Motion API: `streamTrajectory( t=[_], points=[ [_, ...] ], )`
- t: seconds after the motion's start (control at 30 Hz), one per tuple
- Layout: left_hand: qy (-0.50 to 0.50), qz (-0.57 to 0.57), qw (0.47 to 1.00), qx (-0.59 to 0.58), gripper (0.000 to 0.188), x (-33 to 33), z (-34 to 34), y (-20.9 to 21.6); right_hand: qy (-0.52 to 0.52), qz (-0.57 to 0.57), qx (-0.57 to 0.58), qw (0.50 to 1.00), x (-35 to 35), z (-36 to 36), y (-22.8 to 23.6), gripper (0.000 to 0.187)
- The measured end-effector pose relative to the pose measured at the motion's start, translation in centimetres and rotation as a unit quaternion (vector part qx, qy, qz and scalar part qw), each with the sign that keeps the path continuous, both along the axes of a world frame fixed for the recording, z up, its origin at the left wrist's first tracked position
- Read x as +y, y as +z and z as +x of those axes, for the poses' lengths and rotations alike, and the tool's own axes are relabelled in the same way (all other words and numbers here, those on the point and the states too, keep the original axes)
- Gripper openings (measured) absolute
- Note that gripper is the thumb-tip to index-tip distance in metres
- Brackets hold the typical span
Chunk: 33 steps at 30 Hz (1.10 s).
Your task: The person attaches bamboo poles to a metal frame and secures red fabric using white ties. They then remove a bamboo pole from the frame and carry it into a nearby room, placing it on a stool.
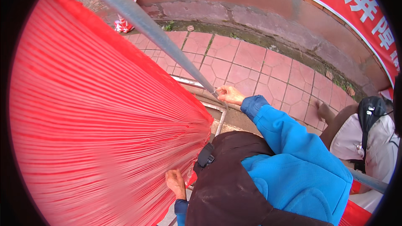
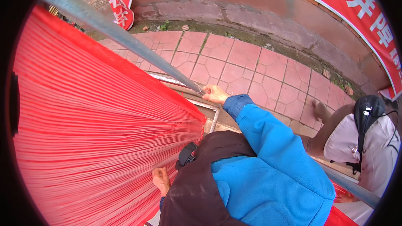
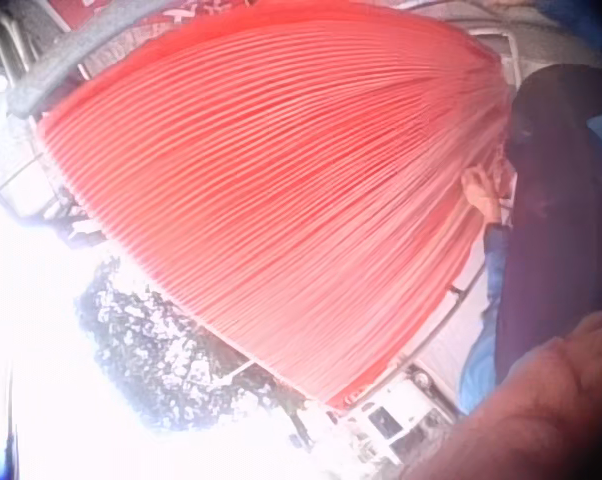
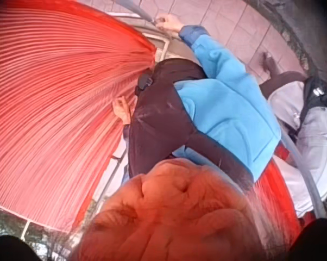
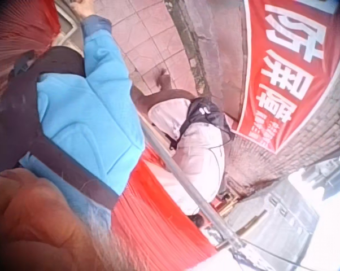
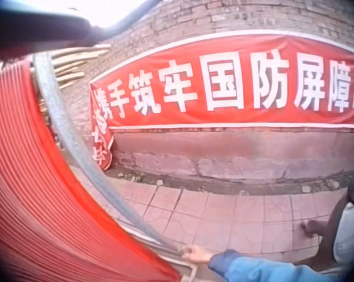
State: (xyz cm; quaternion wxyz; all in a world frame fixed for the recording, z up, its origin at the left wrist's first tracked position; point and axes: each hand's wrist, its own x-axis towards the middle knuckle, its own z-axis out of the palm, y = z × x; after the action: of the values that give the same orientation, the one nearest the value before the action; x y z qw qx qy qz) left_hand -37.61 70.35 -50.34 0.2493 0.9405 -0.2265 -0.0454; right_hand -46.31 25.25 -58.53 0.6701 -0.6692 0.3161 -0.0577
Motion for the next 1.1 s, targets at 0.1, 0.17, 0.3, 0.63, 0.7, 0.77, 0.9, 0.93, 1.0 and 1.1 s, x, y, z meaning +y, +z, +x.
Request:
streamTrajectory(
  t=[0.1, 0.17, 0.3, 0.63, 0.7, 0.77, 0.9, 0.93, 1.0, 1.1],
  points=[
    [-0.051, -0.071, 0.988, 0.129, 0.014, -2.2, -1.4, -0.5, -0.003, -0.052, 0.01, 0.999, 1.4, 0.1, 0.9, 0.035],
    [-0.062, -0.154, 0.969, 0.181, 0.021, -5.0, -1.5, -0.6, 0.027, -0.106, 0.009, 0.994, 2.5, 0.1, 1.7, 0.036],
    [-0.133, -0.114, 0.965, 0.196, 0.035, -8.6, -2.1, -0.2, 0.063, -0.147, 0.021, 0.987, 2.5, -0.8, 3.1, 0.034],
    [-0.11, -0.165, 0.936, 0.291, 0.06, -10.0, -4.5, -5.0, 0.091, -0.192, -0.041, 0.976, 1.6, 1.5, 1.9, 0.032],
    [-0.095, -0.167, 0.935, 0.299, 0.065, -12.7, -4.4, -6.5, 0.198, -0.201, -0.083, 0.956, 1.2, 3.1, 1.3, 0.03],
    [-0.057, -0.149, 0.93, 0.33, 0.079, -16.6, -4.4, -7.1, 0.271, -0.159, -0.068, 0.947, -0.9, 4.6, 1.3, 0.029],
    [0.089, -0.254, 0.878, 0.397, 0.085, -25.0, -6.7, -6.9, 0.362, -0.154, -0.079, 0.916, -6.2, 4.2, 1.3, 0.028],
    [0.124, -0.278, 0.864, 0.401, 0.083, -27.4, -6.6, -6.6, 0.359, -0.132, -0.099, 0.919, -7.6, 3.7, 1.5, 0.022],
    [0.192, -0.319, 0.828, 0.419, 0.078, -30.5, -7.0, -5.3, 0.398, -0.114, -0.064, 0.908, -10.3, 2.5, 1.9, 0.022],
    [0.307, -0.385, 0.774, 0.397, 0.061, -34.7, -7.2, -4.8, 0.465, -0.128, -0.027, 0.876, -13.8, 1.0, 2.6, 0.03]
  ],
)
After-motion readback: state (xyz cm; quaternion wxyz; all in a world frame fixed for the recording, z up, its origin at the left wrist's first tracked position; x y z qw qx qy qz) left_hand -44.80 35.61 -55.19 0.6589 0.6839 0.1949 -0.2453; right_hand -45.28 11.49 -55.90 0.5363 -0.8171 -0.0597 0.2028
